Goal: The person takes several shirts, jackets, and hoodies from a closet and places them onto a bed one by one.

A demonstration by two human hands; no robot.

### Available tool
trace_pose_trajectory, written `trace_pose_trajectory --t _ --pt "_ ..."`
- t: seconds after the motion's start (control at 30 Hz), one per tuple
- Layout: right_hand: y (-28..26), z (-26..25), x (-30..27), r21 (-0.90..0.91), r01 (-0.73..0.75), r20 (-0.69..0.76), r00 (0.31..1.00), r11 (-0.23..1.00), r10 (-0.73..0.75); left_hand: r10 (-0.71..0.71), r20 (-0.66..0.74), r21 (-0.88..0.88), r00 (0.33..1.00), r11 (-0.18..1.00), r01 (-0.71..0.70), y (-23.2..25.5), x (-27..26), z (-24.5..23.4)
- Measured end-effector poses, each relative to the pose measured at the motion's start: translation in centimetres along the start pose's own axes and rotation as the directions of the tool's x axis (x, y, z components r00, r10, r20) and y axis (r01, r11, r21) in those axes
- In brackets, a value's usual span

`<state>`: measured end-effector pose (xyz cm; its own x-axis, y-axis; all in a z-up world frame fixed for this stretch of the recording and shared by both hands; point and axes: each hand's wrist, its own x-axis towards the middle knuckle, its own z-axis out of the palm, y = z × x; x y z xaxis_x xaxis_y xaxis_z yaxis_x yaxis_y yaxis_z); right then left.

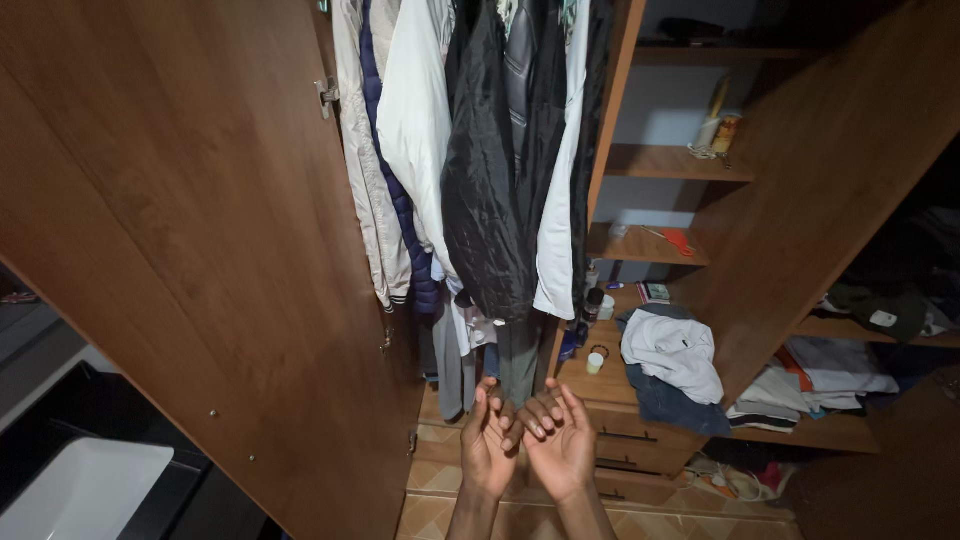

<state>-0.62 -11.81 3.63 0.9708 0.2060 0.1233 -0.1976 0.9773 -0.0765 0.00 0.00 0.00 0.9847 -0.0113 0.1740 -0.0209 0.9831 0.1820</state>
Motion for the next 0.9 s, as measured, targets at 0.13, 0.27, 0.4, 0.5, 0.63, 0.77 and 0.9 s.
trace_pose_trajectory --t 0.13,0.27,0.4,0.5,0.63,0.77,0.9 --pt "0.6 0.0 0.2 0.023 -0.011 0.003 1.000 1.000 0.011 0.001 0.011 -0.009 1.000 1.000 -0.001 0.7 -0.2 0.8" --pt "1.1 0.0 0.4 0.016 -0.003 -0.038 0.999 1.000 0.004 0.002 -0.008 0.003 1.000 1.000 -0.002 1.5 -0.3 1.4" --pt "1.9 -0.3 0.5 0.020 0.016 -0.043 0.999 1.000 -0.015 0.021 -0.014 0.051 1.000 0.998 -0.020 2.8 -0.4 2.1" --pt "2.5 -0.5 0.8 0.019 0.008 -0.045 0.999 1.000 -0.007 0.008 -0.042 0.063 0.999 0.998 -0.005 3.9 -0.1 2.3" --pt "3.6 -0.6 1.2 0.007 0.032 -0.078 0.996 0.999 -0.031 0.000 -0.069 0.067 0.998 0.998 0.005 4.8 0.2 2.1" --pt "4.7 -0.7 1.4 0.010 0.023 -0.040 0.999 1.000 -0.023 -0.007 -0.052 0.054 0.999 0.998 0.010 5.7 0.2 1.8" --pt "5.7 -0.9 1.5 0.020 0.031 -0.051 0.998 0.999 -0.030 -0.018 -0.073 0.082 0.997 0.996 0.024 6.7 0.1 1.6"
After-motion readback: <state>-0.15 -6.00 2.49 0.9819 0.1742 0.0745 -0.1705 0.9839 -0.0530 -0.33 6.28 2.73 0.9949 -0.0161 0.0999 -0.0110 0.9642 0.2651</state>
